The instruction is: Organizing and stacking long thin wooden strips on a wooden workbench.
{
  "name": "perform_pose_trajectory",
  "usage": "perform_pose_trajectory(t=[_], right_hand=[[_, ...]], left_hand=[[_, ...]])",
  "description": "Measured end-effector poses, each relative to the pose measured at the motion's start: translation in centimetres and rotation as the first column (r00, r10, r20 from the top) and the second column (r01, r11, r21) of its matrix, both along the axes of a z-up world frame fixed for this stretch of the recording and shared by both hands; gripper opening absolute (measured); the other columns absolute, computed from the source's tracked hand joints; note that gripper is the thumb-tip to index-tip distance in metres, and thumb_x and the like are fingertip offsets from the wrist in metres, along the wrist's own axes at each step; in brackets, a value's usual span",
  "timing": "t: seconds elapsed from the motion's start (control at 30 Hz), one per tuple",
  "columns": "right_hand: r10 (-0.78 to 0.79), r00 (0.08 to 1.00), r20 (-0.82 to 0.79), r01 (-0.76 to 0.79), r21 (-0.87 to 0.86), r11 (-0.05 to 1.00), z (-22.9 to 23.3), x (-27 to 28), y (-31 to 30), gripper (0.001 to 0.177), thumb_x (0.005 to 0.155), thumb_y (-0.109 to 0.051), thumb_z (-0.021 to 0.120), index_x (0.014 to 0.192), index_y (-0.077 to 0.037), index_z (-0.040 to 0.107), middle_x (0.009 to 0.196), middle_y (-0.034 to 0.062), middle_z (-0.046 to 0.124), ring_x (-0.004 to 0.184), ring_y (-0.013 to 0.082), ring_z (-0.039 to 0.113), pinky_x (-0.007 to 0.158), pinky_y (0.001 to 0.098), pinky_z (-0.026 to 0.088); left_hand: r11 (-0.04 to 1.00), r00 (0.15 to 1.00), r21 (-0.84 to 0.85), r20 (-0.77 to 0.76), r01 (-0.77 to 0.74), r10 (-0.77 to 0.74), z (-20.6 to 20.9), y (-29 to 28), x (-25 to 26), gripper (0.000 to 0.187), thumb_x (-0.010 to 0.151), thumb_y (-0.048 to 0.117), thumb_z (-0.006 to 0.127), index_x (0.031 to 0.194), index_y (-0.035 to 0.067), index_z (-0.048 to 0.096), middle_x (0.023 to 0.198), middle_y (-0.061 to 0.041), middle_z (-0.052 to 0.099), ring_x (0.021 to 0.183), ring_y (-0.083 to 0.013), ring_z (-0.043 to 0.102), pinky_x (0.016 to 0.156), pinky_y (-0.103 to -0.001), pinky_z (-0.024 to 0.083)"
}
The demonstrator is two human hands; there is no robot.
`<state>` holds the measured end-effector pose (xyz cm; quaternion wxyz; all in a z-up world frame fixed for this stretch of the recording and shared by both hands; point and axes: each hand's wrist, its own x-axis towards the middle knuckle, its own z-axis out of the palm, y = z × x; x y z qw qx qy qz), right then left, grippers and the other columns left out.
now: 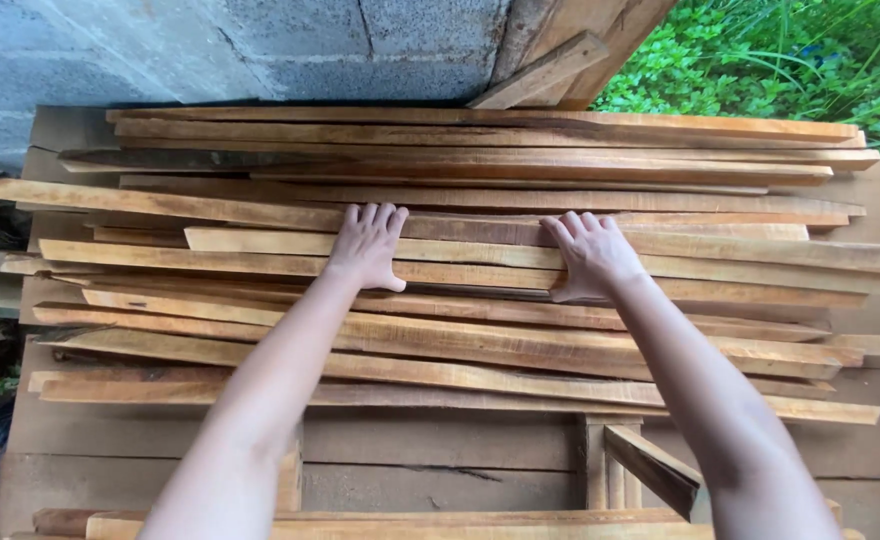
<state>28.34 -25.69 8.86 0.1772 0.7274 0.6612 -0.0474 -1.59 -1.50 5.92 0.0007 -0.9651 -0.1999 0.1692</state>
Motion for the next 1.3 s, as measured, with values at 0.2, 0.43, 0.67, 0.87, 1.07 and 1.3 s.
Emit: perform_pose_trajectory(t=[0.2, 0.43, 0.67, 0.87, 1.07, 1.3], right_hand=[[0.025, 0.997, -0.073, -0.029, -0.064, 0.998, 5.8, -2.5, -2.7, 0.128, 0.043, -0.076, 0.071, 0.152, -0.017, 0.038, 0.121, 0.0042, 0.059, 0.115, 0.0230, 0.063, 0.089, 0.0384, 0.054], [0.028, 0.990, -0.136, -0.058, -0.227, 0.972, 8.2, -7.6, -9.0, 0.124, 0.054, -0.074, 0.069, 0.156, -0.013, 0.033, 0.124, 0.0055, 0.060, 0.117, 0.0227, 0.062, 0.088, 0.0341, 0.053], [-0.018, 0.983, -0.185, -0.017, -0.189, 0.982, 8.2, -10.7, -12.5, 0.111, 0.065, -0.082, 0.069, 0.150, -0.018, 0.036, 0.124, 0.0038, 0.058, 0.120, 0.0237, 0.062, 0.096, 0.0396, 0.054], [-0.037, 0.980, -0.198, 0.008, -0.144, 0.990, 4.0, -10.7, -12.1, 0.050, 0.091, -0.050, 0.062, 0.125, -0.014, 0.053, 0.116, 0.0047, 0.063, 0.115, 0.0274, 0.066, 0.096, 0.0422, 0.054], [-0.168, 0.983, -0.079, 0.160, -0.093, 0.983, -0.8, -7.8, -10.7, 0.044, 0.090, -0.042, 0.063, 0.126, -0.019, 0.054, 0.119, 0.0006, 0.063, 0.117, 0.0240, 0.064, 0.095, 0.0416, 0.055], [-0.217, 0.964, -0.154, 0.265, 0.508, 0.819, -0.7, -12.3, -12.5, 0.059, 0.087, -0.048, 0.071, 0.137, -0.019, 0.057, 0.133, 0.0054, 0.059, 0.126, 0.0276, 0.057, 0.107, 0.0447, 0.043]], left_hand=[[0.995, 0.995, -0.047, 0.052, 0.083, -0.081, 5.1, -2.5, -3.2, 0.128, 0.043, 0.081, 0.079, 0.143, 0.011, 0.041, 0.128, -0.009, 0.054, 0.119, -0.0271, 0.052, 0.098, -0.046, 0.041], [0.982, 0.993, -0.177, -0.085, 0.070, -0.086, 8.2, -9.6, -8.1, 0.128, 0.050, 0.081, 0.075, 0.149, 0.009, 0.035, 0.133, -0.011, 0.052, 0.124, -0.0293, 0.051, 0.101, -0.046, 0.040], [0.979, 0.999, -0.201, 0.005, 0.045, -0.045, 5.2, -12.6, -11.5, 0.121, 0.052, 0.088, 0.071, 0.141, 0.012, 0.042, 0.128, -0.009, 0.054, 0.123, -0.0280, 0.054, 0.101, -0.045, 0.043], [0.969, 0.992, -0.231, 0.068, -0.086, 0.104, -0.4, -11.4, -12.8, 0.051, 0.088, 0.047, 0.073, 0.127, 0.018, 0.055, 0.121, -0.004, 0.063, 0.120, -0.0257, 0.062, 0.101, -0.046, 0.047], [0.988, 0.972, -0.103, 0.193, -0.116, 0.134, -1.0, -10.3, -11.1, 0.049, 0.090, 0.050, 0.070, 0.133, 0.030, 0.058, 0.125, 0.006, 0.062, 0.124, -0.0185, 0.058, 0.106, -0.045, 0.043], [0.946, 0.805, -0.212, 0.498, -0.247, 0.322, -6.2, -11.1, -10.7, 0.032, 0.100, 0.047, 0.060, 0.124, 0.026, 0.064, 0.123, 0.001, 0.061, 0.125, -0.0227, 0.056, 0.104, -0.047, 0.045]])
